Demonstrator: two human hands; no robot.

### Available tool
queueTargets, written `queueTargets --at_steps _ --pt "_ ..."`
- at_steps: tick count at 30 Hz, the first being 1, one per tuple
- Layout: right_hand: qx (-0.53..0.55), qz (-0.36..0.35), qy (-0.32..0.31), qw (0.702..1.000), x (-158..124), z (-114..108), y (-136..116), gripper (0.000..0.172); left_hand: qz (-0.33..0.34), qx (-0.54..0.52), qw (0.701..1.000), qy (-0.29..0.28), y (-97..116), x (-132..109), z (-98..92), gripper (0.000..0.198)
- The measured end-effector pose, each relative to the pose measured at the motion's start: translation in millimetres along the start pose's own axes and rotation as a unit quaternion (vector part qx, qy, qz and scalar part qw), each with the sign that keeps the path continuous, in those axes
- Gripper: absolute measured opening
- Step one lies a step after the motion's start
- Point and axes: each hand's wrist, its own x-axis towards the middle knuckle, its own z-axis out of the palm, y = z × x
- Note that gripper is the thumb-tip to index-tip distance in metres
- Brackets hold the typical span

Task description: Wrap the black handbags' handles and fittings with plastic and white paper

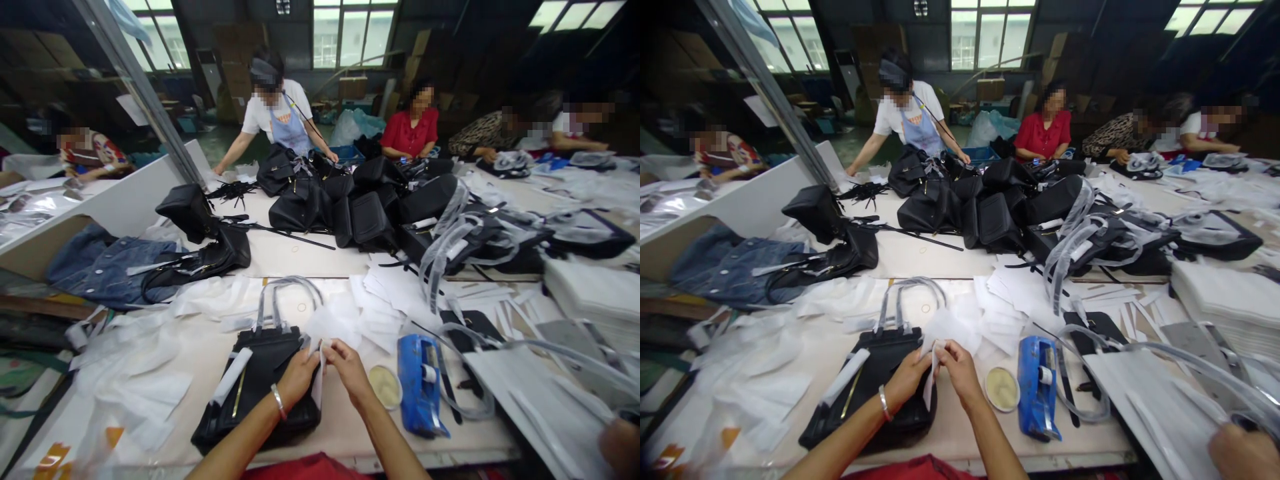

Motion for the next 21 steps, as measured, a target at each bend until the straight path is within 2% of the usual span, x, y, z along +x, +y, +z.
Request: queueTargets --at_steps 3,7,9,11,14,17,21 --pt "-0.061 -0.035 0.067 0.995 2 2 6 0.032 0.031 0.030 0.999 0.011 2 0 3.3 0.035" --pt "-0.113 -0.024 0.133 0.984 -6 6 11 0.037 -0.041 -0.098 0.994 0.013 3 -8 16.7 0.042" --pt "-0.129 -0.026 0.161 0.978 -9 10 11 0.038 -0.039 -0.138 0.989 0.023 3 -13 21.8 0.043" --pt "-0.147 -0.040 0.184 0.971 -11 14 10 0.038 -0.017 -0.132 0.991 0.026 0 -17 24.1 0.044" --pt "-0.161 -0.038 0.181 0.969 -11 16 6 0.037 -0.009 -0.118 0.992 0.052 -9 -16 24.2 0.044" --pt "-0.145 -0.025 0.138 0.980 -11 12 1 0.038 -0.045 -0.144 0.986 0.076 -16 -12 22.3 0.040" --pt "-0.095 -0.032 0.093 0.991 -14 5 -1 0.036 -0.064 -0.182 0.979 0.062 -16 -10 19.4 0.037"
